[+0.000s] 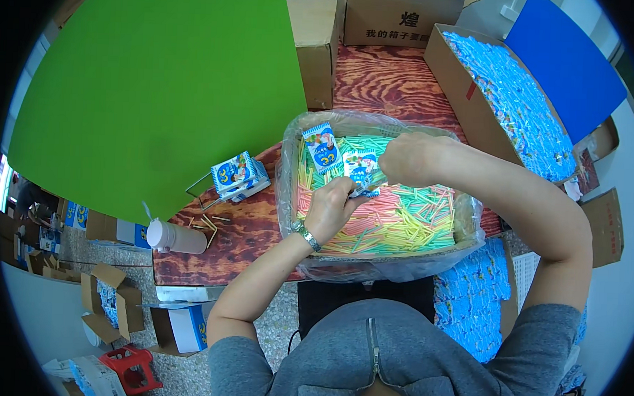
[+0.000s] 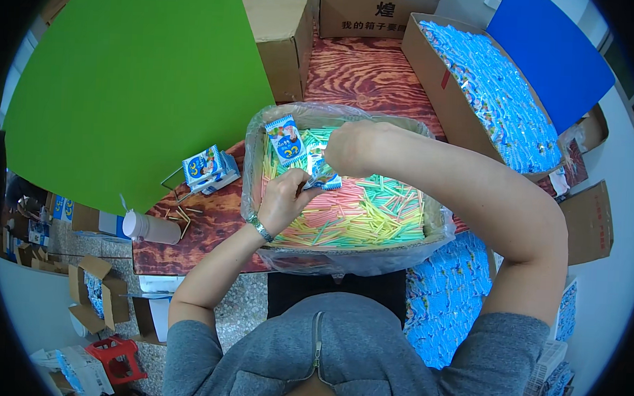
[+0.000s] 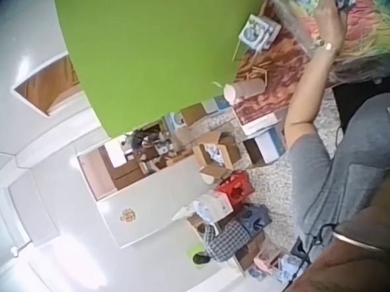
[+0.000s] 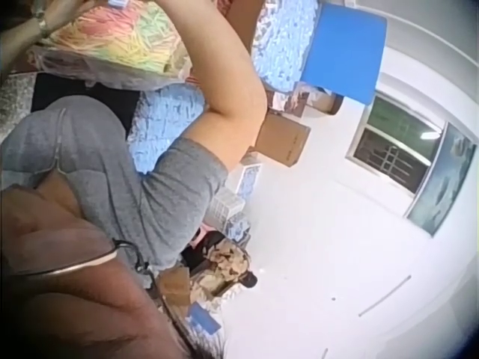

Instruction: Sorting and counting small blue packets into a large plastic container.

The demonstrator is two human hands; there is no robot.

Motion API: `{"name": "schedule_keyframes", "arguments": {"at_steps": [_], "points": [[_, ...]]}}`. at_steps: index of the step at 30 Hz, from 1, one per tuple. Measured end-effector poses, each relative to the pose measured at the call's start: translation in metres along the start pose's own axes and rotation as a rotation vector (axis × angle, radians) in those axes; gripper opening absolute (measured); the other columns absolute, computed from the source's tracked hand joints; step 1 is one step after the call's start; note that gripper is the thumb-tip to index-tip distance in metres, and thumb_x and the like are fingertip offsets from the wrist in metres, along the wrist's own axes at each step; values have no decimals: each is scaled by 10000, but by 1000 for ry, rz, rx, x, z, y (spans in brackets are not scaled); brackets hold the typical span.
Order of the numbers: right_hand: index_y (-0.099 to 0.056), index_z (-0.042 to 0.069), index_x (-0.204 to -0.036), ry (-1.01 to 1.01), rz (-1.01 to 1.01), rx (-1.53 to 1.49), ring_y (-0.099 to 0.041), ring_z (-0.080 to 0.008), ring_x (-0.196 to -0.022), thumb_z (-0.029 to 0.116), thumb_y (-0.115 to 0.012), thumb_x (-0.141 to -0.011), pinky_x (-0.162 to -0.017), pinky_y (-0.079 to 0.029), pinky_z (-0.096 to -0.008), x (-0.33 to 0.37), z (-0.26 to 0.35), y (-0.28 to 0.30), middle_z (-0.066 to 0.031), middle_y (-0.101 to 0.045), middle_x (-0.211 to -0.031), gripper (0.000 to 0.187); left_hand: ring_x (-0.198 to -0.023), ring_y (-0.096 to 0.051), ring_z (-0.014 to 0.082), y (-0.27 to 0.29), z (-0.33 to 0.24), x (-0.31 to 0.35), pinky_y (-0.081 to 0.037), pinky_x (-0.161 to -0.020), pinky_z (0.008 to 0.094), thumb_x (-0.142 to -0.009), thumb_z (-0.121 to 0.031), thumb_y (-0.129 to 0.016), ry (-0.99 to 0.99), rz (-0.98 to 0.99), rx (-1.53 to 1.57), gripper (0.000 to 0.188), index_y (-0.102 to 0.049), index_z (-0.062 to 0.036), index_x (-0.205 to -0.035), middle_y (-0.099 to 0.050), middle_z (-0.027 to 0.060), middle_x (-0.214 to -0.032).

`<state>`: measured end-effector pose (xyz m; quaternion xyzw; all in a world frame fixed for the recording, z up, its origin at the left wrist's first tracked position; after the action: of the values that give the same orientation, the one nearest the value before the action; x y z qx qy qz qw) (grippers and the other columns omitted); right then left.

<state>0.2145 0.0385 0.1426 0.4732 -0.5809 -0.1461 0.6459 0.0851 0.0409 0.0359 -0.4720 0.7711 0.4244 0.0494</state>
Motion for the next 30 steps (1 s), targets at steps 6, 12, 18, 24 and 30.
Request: {"name": "schedule_keyframes", "arguments": {"at_steps": [6,12,18,24,30], "points": [[-713,19,-919,-11,-33,83,-677,-343,-892,228,-580,-891,-764,-538,-447,0,-6,3,-174,-699,-913,249,-655,-610,350,-3,2,0,-474,-570,430,-764,-119,-759,-21,31,-38,231,-562,-11,-818,-591,168,-738],[-709,10,-918,-14,-30,28,-674,-345,-900,230,-579,-894,-773,-533,-450,2,0,9,-186,-696,-917,257,-654,-611,352,-2,3,1,-475,-571,431,-763,-123,-763,-37,15,-35,233,-568,-12,-826,-595,165,-740],[-698,-7,-942,25,-12,-5,-667,-361,-905,263,-582,-909,-794,-526,-446,-1,-8,3,-197,-694,-917,295,-677,-629,329,-1,12,4,-489,-574,406,-764,-140,-775,4,15,29,253,-589,-8,-874,-606,158,-760],[-667,-22,-1018,31,20,-31,-660,-365,-927,308,-621,-904,-813,-516,-457,5,2,11,-216,-684,-920,352,-662,-623,313,-1,2,1,-486,-566,387,-769,-127,-770,-87,-24,24,244,-604,-11,-904,-607,143,-774],[-544,18,-1207,274,-571,-87,-654,-368,-930,313,-727,-828,-780,-523,-448,16,-4,11,-203,-651,-969,514,-644,-614,310,3,16,6,-481,-564,383,-790,-129,-754,3,16,64,230,-604,-3,-910,-595,152,-747]]}}
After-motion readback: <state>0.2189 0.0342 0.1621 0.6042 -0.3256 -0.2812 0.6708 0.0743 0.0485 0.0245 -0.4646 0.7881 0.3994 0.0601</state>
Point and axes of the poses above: each hand's wrist, its own x-axis away from the middle knuckle, its own y-axis out of the back of the hand, z = x × y, the point moved 5 cm from there along -x, towards the middle knuckle
